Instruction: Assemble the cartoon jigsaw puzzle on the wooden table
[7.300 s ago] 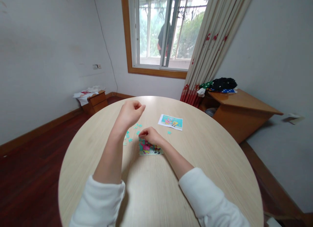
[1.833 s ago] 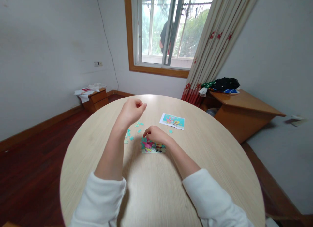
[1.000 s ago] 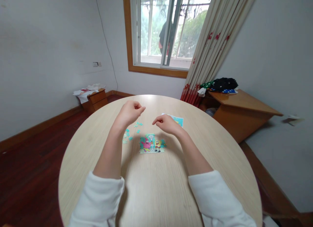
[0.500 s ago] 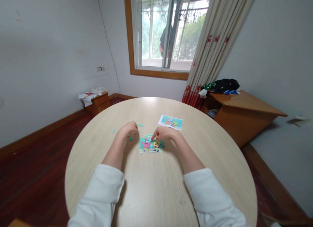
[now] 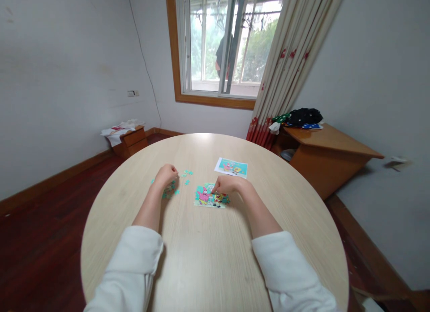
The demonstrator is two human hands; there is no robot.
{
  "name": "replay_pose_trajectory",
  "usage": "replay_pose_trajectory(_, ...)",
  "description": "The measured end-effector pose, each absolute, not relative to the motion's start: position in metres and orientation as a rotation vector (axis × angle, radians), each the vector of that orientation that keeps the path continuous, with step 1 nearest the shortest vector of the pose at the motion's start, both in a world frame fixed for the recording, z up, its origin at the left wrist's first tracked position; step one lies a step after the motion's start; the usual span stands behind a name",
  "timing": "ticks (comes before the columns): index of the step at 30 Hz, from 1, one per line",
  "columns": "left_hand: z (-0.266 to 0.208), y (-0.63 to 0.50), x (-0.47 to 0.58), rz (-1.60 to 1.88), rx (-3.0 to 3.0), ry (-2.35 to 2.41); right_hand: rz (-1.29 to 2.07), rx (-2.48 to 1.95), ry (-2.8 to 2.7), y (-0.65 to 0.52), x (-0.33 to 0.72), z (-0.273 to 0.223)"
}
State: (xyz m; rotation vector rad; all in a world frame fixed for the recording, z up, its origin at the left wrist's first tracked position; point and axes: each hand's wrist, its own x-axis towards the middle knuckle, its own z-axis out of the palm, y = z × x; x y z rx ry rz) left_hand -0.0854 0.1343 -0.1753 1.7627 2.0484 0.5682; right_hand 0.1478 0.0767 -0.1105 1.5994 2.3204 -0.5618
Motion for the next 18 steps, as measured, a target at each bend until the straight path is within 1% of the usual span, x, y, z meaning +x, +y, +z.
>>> replay_pose_trajectory(6, -0.177, 0.134, -0.086, 0.686, 1.717, 2.04, -0.516, 1.722, 2.321, 0.075, 0.154, -0.1)
replay_pose_trajectory(11, -0.18, 0.139, -0.081, 0.587, 1.853, 2.004, -0.499, 1.836, 2.463, 0.076, 0.172, -0.087)
replay_pose_trajectory(16, -0.182, 0.142, -0.075, 0.522, 1.902, 2.033, -0.3, 2.163, 2.415, 0.081, 0.193, -0.082)
replay_pose_trajectory(18, -0.183, 0.142, -0.069, 0.506, 1.934, 2.045, -0.26, 2.225, 2.366, 0.084, 0.2, -0.083)
